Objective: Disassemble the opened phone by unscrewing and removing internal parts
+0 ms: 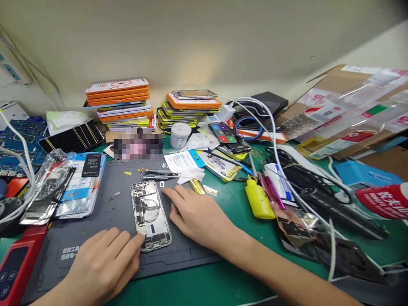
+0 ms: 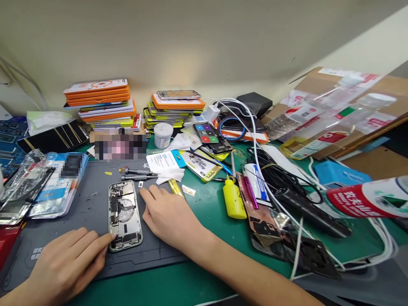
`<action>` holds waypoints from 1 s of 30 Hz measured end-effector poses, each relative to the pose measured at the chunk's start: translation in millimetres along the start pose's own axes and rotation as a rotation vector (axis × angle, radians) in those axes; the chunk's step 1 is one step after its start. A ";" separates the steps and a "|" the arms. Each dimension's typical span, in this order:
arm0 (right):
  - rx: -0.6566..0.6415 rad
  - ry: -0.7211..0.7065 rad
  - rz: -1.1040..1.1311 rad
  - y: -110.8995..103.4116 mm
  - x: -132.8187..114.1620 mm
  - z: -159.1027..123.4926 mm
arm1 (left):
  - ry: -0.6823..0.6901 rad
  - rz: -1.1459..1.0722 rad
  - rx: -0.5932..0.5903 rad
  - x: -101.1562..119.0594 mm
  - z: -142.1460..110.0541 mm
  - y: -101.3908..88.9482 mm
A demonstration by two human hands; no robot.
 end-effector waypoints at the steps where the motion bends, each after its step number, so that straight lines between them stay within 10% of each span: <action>1: -0.026 0.016 0.017 0.6 2.2 0.8 | -0.009 -0.015 -0.004 -0.5 -0.7 0.5; 18: 0.116 0.148 0.193 -6.9 37.0 12.2 | -0.063 -0.109 0.015 0.1 -3.2 8.1; 30: -0.068 -0.030 -0.047 -4.3 31.0 72.4 | 0.116 0.008 0.128 16.5 -13.1 7.6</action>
Point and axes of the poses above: each hand's wrist, its own z-axis towards the middle knuckle, its own y-axis out of the palm, x = y × z, the point moved 4 cm from there along z, towards the middle knuckle, and after that the axes turned 7 degrees about -x, right-handed, at the moved point
